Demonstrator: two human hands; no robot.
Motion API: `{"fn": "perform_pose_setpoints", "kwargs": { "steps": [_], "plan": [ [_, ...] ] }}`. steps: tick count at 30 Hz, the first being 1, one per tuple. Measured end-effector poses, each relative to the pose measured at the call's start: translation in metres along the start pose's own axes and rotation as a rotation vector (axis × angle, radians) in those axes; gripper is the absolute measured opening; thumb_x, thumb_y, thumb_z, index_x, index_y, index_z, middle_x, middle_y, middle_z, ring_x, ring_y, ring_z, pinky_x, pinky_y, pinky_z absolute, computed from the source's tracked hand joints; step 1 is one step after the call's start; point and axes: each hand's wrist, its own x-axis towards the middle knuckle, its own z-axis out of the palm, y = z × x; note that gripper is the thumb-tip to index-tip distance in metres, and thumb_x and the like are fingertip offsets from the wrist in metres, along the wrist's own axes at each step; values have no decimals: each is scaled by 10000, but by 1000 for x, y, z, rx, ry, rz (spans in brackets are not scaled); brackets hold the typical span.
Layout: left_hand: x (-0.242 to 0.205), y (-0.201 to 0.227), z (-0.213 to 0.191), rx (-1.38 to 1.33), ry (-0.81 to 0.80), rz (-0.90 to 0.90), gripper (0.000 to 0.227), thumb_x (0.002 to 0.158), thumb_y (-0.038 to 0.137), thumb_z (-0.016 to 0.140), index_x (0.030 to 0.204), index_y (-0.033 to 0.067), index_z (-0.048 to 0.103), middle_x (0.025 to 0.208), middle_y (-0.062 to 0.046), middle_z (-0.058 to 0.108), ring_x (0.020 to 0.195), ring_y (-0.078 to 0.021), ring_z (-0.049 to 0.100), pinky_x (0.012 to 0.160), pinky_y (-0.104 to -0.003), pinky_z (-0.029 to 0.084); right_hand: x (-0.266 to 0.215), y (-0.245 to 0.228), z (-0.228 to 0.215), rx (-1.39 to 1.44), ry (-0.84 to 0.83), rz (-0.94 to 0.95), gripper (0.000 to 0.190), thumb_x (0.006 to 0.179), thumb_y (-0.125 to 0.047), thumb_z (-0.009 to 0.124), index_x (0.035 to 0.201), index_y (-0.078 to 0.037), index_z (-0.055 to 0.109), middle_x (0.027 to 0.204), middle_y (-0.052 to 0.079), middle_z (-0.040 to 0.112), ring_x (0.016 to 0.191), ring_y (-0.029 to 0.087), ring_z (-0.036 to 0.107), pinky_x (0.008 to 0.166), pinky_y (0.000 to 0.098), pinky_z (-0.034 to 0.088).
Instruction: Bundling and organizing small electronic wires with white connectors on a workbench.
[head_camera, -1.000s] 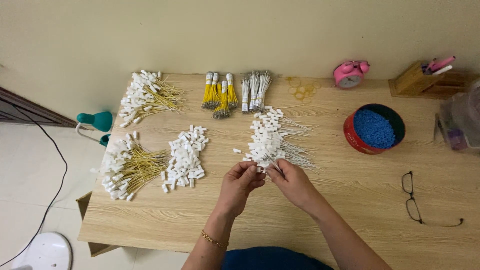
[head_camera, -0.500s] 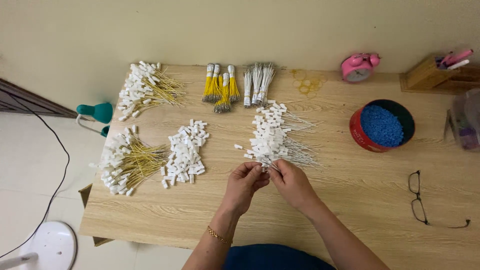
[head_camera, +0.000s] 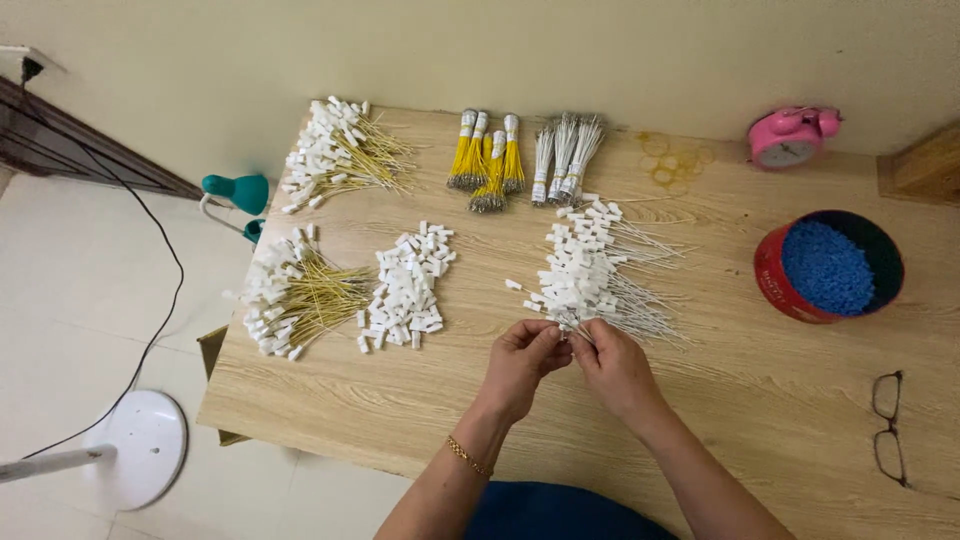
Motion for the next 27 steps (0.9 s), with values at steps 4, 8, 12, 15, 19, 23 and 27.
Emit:
{"fn": "perform_pose_setpoints", "kwargs": {
  "steps": [4,8,12,15,19,23,27],
  "plan": [
    [5,-2,-5,-25,7,-23,151,978,109,676,1078,-4,661,995,-101,724,885,-196,733,850,-350,641,-2,-1,5,20,28,-21,223,971,-263,624,983,-40,626,860,107,724,765,233,712,676,386,549],
    [6,-12,-11,-24,-30,6,143,980,106,673,1074,-1,658,996,-100,723,871,-198,727,831,-354,638,0,7,7,40,19,-23,235,976,-256,619,970,-22,627,865,121,720,762,240,711,674,386,546],
    [6,-16,-29,119,-52,-13,184,990,136,685,1117,3,689,1021,-98,722,920,-195,706,822,-345,619,8,16,13,6,-58,31,264,973,-279,619,971,-16,643,838,129,725,763,244,713,690,387,549],
    [-15,31,-32,953,271,200,295,965,239,706,1213,89,654,1177,-68,658,988,-191,693,810,-370,628,20,60,25,-14,-38,-11,293,983,-277,614,1071,-1,652,896,156,722,797,265,716,726,395,551],
    [-14,28,-118,1361,674,519,255,916,247,710,1144,131,704,1119,-131,678,899,-286,686,744,-437,575,25,74,24,-108,-31,-42,314,1013,-270,597,1122,14,675,988,182,720,883,284,718,809,385,552],
    [-14,28,-154,1510,860,542,230,913,254,709,1118,148,712,1104,-134,673,966,-332,656,768,-461,561,23,63,12,-130,44,-119,331,1032,-265,550,1184,-3,685,1139,176,719,1014,289,716,879,369,544],
    [-15,29,-145,1536,851,412,152,942,263,693,1061,174,727,1060,-95,690,980,-325,659,803,-462,563,11,12,-18,-10,-6,97,343,1035,-293,497,1267,-79,631,1117,92,747,988,206,746,843,358,558]
  ]
}}
